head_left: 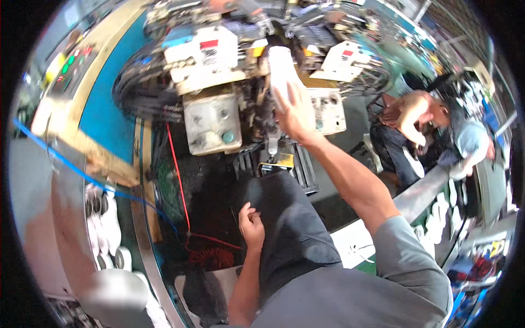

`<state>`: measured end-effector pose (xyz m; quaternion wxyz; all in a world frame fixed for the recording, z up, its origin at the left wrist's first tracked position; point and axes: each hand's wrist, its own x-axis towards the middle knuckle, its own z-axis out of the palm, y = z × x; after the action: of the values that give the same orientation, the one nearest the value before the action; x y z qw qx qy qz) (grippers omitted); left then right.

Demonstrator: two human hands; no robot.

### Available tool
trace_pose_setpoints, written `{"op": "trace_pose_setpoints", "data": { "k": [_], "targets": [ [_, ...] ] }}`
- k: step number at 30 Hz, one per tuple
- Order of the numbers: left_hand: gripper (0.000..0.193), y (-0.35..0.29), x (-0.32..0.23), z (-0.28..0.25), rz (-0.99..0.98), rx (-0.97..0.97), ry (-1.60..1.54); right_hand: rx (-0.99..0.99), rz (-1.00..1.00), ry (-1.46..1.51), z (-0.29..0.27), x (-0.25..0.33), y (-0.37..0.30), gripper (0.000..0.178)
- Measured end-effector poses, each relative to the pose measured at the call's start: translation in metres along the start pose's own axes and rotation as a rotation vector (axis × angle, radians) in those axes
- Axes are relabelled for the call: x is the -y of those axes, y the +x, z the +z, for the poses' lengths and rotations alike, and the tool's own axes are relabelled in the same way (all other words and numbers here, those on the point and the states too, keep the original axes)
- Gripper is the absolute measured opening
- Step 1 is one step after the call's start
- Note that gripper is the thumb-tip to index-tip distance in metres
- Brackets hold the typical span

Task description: Manually fitting shoe uppers onto lasts and placing them into an automated lasting machine.

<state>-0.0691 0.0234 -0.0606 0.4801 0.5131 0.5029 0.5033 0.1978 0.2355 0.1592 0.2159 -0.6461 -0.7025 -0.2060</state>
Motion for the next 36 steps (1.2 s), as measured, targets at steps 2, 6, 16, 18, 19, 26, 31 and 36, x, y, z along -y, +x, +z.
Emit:
{"op": "trace_pose_setpoints", "data": {
  "k": [2, 6, 16, 18, 19, 26, 31, 36],
  "targets": [
    [0.043, 0.001, -0.004, 0.016, 0.053, 0.013, 0.166, -0.073, 0.005, -0.05, -0.006, -0.024, -0.008, 0.076],
    [0.044, 0.002, -0.005, 0.019, 0.071, 0.046, 0.239, -0.051, 0.005, -0.08, -0.014, -0.023, -0.012, 0.071],
    [0.043, -0.002, -0.01, 0.005, 0.116, 0.022, 0.206, -0.087, 0.488, 0.543, 0.027, -0.022, -0.127, 0.104],
    [0.04, 0.003, -0.023, 0.013, 0.128, 0.057, 0.232, 0.087, 0.723, 0.735, 0.06, -0.03, -0.143, 0.1],
    [0.039, 0.006, -0.023, 0.019, 0.157, 0.08, 0.236, 0.151, 0.788, 0.791, 0.073, -0.041, -0.136, 0.097],
    [0.025, 0.01, -0.02, 0.008, 0.008, 0.093, 0.244, -0.104, 0.442, 0.518, 0.042, 0.002, -0.126, 0.017],
    [0.025, 0.03, -0.029, 0.038, 0.192, 0.205, 0.404, -0.148, 0.082, 0.186, -0.057, 0.009, -0.032, 0.077],
    [0.037, 0.125, -0.011, 0.1, 0.28, 0.387, 0.491, 0.071, 0.181, -0.135, 0.002, -0.018, 0.001, 0.079]
  ]
}}
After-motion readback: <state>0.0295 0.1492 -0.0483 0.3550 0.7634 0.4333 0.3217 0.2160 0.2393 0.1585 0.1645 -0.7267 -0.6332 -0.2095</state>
